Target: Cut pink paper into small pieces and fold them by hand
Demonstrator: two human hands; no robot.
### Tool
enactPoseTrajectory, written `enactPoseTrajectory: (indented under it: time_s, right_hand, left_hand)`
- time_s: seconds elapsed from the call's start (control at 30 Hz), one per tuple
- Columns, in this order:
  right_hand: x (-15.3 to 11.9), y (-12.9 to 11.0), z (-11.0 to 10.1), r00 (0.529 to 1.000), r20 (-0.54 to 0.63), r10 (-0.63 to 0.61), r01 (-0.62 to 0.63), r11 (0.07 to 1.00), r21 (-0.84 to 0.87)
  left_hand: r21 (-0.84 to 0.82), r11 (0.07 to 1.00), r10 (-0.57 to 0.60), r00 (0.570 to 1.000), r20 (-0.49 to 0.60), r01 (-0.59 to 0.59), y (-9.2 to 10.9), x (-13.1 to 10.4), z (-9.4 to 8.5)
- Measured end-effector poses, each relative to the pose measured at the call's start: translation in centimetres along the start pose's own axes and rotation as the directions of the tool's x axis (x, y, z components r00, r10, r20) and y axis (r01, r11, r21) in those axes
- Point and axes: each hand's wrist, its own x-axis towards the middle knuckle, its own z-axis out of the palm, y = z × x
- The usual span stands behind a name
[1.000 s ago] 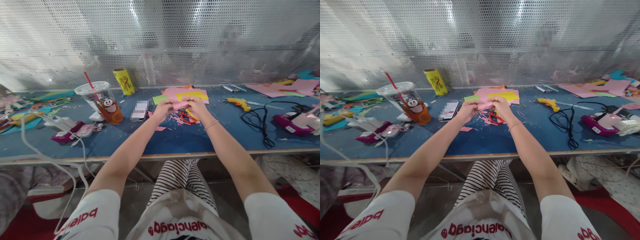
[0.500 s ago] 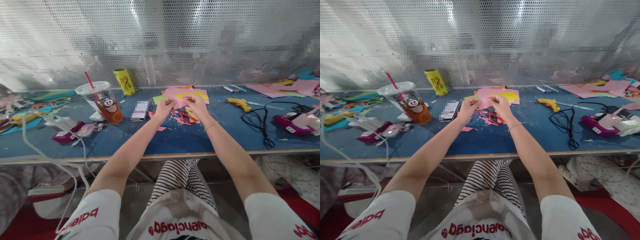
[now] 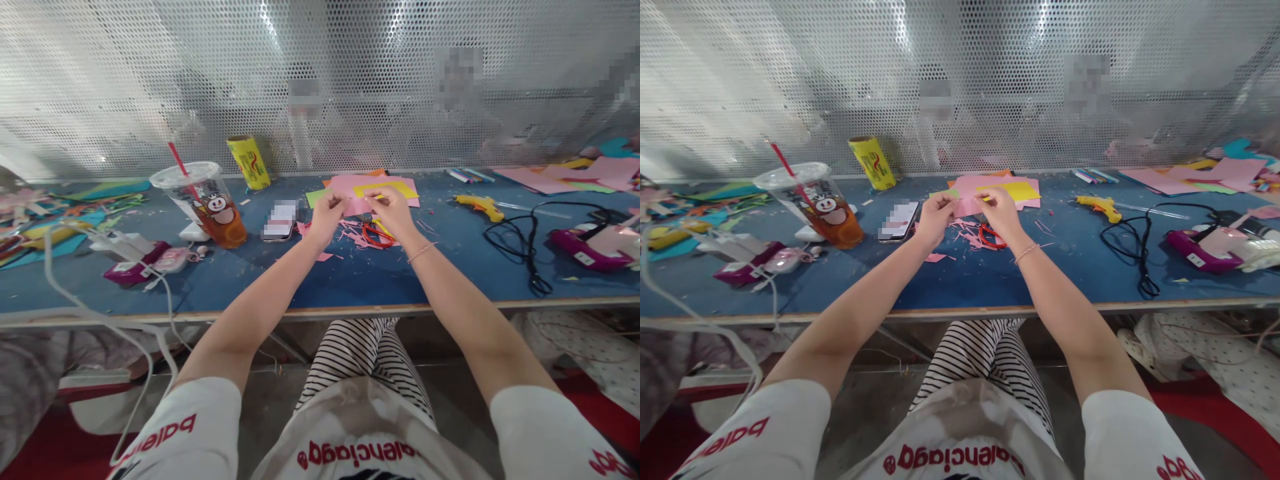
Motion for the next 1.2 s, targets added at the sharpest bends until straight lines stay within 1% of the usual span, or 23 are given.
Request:
enactPoseTrajectory:
  time_s: [0.23,0.33,0.4,0.5,0.57,0.67,0.73,0.83,1.0,1.1,1.2]
  right_hand:
    - [-0.4,-0.9,0.2,0.999,0.003,0.044,-0.044,0.993,0.11]
    - [-0.6,-1.3,0.4,0.998,0.006,0.063,-0.063,0.984,0.165]
    - [-0.6,-1.3,0.4,0.998,-0.004,0.056,-0.054,0.984,0.168]
    - [-0.4,-1.0,0.5,1.0,-0.021,0.015,-0.012,0.986,0.165]
    - [-0.3,-0.8,0.6,1.0,-0.023,-0.01,0.014,0.986,0.167]
    - [-0.3,-0.7,0.7,0.999,-0.024,-0.026,0.029,0.988,0.154]
    - [-0.4,-0.9,0.7,0.999,-0.025,-0.042,0.045,0.987,0.153]
    - [-0.7,-1.4,0.5,0.995,-0.032,-0.092,0.096,0.983,0.158]
    - [-1.2,-2.1,0.2,0.977,-0.013,-0.214,0.215,0.973,0.08]
    - [-1.0,-1.9,0.1,0.949,0.015,-0.315,0.314,0.949,0.01]
    - [-0.7,-1.7,0.1,0.916,0.032,-0.4,0.401,0.915,-0.048]
  left_hand:
    - [-0.059,0.998,-0.023,1.0,-0.019,0.022,0.6,-0.3,0.3]
    - [-0.128,0.992,-0.022,1.0,0.006,0.022,1.0,-0.6,0.6]
    - [-0.194,0.981,-0.028,0.999,0.021,0.031,1.3,-0.7,0.8]
    - [-0.322,0.943,-0.081,0.997,0.016,0.082,1.6,-0.9,1.1]
    - [-0.394,0.908,-0.14,0.989,0.04,0.144,1.8,-1.0,1.0]
    - [-0.42,0.876,-0.214,0.972,0.101,0.236,2.2,-1.0,0.9]
    - [-0.419,0.868,-0.234,0.964,0.126,0.266,2.4,-1.1,0.8]
    - [-0.437,0.855,-0.233,0.96,0.158,0.279,2.6,-1.1,0.7]
    - [-0.465,0.831,-0.237,0.95,0.203,0.307,2.9,-1.1,0.6]
    - [-0.506,0.797,-0.257,0.944,0.208,0.329,3.1,-1.1,0.5]
    - [-0.548,0.766,-0.245,0.94,0.236,0.337,3.2,-1.1,0.4]
